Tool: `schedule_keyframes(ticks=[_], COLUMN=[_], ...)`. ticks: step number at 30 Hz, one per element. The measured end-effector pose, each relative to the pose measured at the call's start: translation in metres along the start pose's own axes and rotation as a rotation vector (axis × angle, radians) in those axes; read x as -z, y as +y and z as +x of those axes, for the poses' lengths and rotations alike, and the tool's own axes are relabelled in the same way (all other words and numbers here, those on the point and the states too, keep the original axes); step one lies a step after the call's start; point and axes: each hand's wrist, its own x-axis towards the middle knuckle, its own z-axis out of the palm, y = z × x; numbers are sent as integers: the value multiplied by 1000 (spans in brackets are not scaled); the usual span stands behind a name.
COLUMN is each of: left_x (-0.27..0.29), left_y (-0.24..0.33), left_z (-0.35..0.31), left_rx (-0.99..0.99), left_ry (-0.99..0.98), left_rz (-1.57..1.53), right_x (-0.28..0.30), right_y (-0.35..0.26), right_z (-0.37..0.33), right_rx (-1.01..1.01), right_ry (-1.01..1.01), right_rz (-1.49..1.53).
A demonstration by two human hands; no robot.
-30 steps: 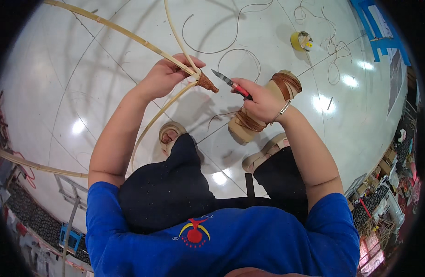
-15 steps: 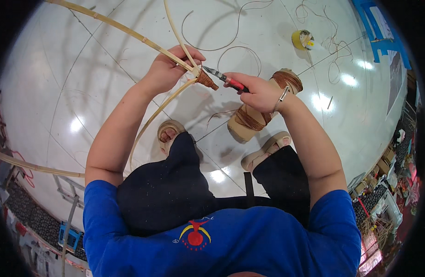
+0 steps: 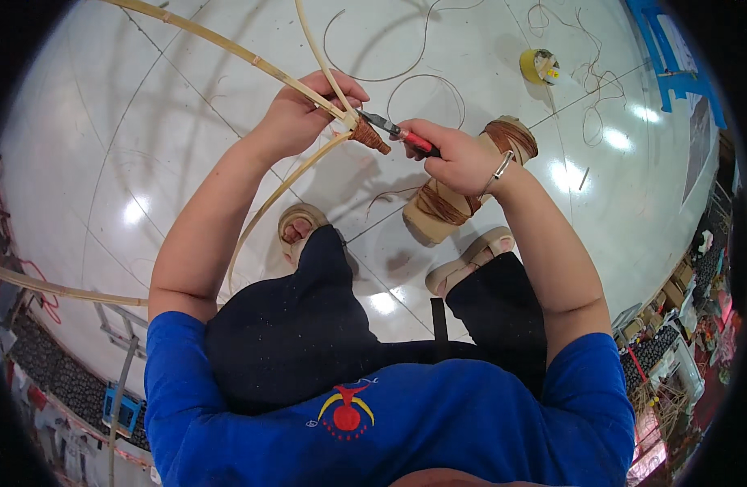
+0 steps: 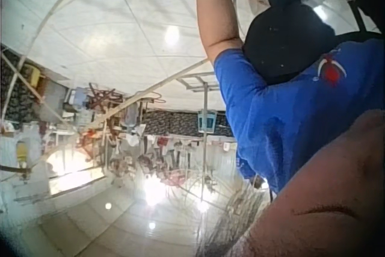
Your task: The person sits on the floor and wraps a thin brown string around the end of a long bamboo stick. They use pliers to cut the string and apply glue from a bottle to secure the wrapped section.
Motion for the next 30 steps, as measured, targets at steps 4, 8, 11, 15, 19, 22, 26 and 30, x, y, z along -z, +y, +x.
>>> schedule_keyframes(ticks=[4,8,11,15,19,22,26,30], left_x=[-2,-3,-2,-3,18,24,29,21], left_y=[1,1,-1,-2,-19,-47,-50,-30], left_z=[0,0,-1,-2,-6,-21,-33,-42], left_rx=[0,-1,-21,65,205,-62,15,147], left_ry=[-11,8,25,97,105,299,322,346], left_rz=[2,19,31,62,433,867,686,386], right_x=[-4,-8,-13,-13,-17,-37,-52,-34], right_y=[2,0,0,10,35,71,106,117], right_z=[2,5,8,6,17,50,77,59], right_rx=[-9,-43,-63,-36,-122,-249,-250,-115], right_ry=[75,143,177,302,517,449,479,612], right_rz=[-58,-130,-139,65,-222,-561,-706,-658])
